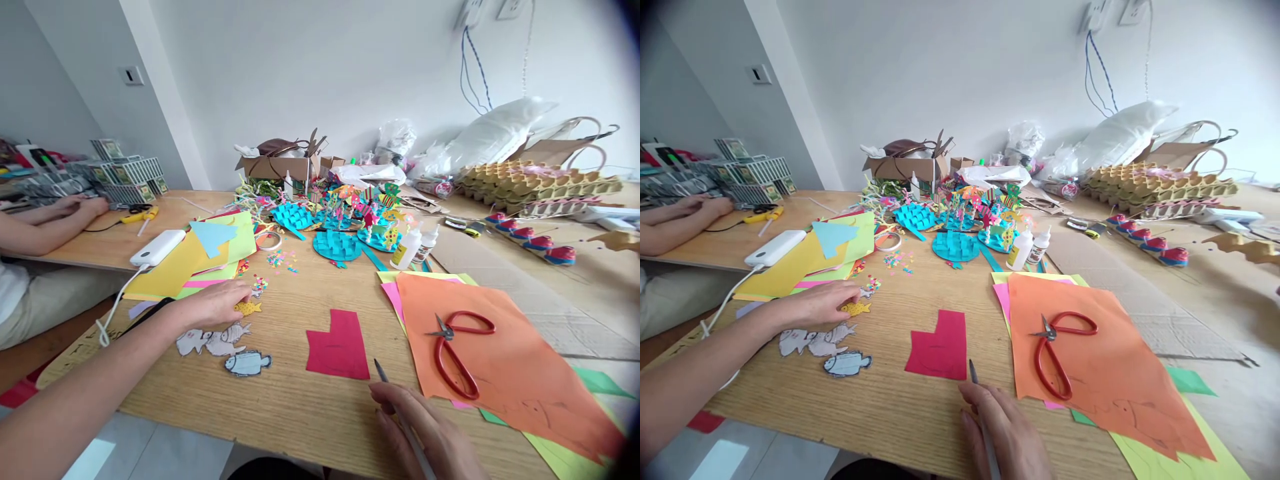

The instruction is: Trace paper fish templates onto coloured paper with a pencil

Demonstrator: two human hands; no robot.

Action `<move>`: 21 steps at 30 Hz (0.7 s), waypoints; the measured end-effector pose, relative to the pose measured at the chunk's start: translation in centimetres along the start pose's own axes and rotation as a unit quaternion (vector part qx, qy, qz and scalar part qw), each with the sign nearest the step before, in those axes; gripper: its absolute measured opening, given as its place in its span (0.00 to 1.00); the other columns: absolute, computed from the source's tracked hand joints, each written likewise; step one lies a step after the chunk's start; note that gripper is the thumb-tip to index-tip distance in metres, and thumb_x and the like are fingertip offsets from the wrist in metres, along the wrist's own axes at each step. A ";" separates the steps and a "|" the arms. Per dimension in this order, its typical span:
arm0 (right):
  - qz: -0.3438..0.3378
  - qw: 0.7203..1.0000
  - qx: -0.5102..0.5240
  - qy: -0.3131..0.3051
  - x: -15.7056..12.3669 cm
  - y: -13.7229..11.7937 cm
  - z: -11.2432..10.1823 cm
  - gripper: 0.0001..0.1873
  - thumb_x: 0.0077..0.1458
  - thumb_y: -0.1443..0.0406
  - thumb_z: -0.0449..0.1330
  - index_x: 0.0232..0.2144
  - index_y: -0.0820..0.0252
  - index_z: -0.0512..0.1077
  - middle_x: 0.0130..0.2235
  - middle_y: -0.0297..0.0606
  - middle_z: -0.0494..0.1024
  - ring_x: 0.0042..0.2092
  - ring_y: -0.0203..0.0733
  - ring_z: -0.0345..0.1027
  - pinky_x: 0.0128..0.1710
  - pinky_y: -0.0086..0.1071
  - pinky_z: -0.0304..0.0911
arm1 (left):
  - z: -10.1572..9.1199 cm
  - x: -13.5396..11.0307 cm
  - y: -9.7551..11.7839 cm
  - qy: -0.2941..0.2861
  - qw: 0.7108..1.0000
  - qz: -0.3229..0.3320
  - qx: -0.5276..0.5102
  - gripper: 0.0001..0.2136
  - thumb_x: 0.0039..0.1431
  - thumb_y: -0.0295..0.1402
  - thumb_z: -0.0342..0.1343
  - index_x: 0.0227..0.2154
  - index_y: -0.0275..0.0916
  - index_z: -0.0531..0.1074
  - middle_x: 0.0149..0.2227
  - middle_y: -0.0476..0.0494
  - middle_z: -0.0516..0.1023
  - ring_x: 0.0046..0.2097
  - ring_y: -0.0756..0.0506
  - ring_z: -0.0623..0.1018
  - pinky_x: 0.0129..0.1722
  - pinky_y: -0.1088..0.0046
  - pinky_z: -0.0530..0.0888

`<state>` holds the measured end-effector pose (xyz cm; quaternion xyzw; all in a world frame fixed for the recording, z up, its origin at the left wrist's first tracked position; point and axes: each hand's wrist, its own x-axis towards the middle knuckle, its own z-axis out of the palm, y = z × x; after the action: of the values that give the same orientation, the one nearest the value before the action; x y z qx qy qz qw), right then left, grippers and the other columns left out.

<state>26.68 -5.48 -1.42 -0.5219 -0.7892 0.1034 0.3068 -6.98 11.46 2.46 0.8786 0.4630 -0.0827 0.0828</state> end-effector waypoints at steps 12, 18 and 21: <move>-0.007 1.000 0.000 -0.001 -0.4 0.2 0.2 0.11 0.60 0.68 0.51 0.43 0.56 0.69 0.36 0.39 0.79 0.36 0.38 0.76 0.34 0.24 0.70 | 0.1 0.5 -0.7 0.008 1.000 0.017 -0.022 0.07 0.46 0.27 0.51 0.31 0.39 0.64 0.36 0.45 0.68 0.38 0.43 0.71 0.36 0.71 0.66; -0.008 1.000 0.000 0.003 -0.5 0.3 0.3 0.10 0.60 0.68 0.51 0.42 0.57 0.69 0.36 0.39 0.79 0.36 0.39 0.76 0.35 0.24 0.70 | 0.2 0.0 -0.5 0.034 0.998 0.014 -0.045 0.08 0.44 0.26 0.50 0.30 0.40 0.60 0.30 0.51 0.67 0.30 0.47 0.69 0.27 0.75 0.61; -0.009 1.000 0.005 0.000 -0.5 0.2 0.3 0.10 0.60 0.68 0.52 0.42 0.57 0.69 0.36 0.38 0.79 0.36 0.38 0.76 0.34 0.23 0.70 | 0.1 -0.1 -0.5 0.052 0.997 0.018 -0.058 0.07 0.45 0.26 0.49 0.29 0.41 0.59 0.24 0.54 0.65 0.25 0.49 0.67 0.22 0.76 0.57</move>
<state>26.80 -5.79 -1.93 -0.5134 -0.7931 0.1049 0.3105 -7.49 11.62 2.33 0.8836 0.4548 -0.0084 0.1113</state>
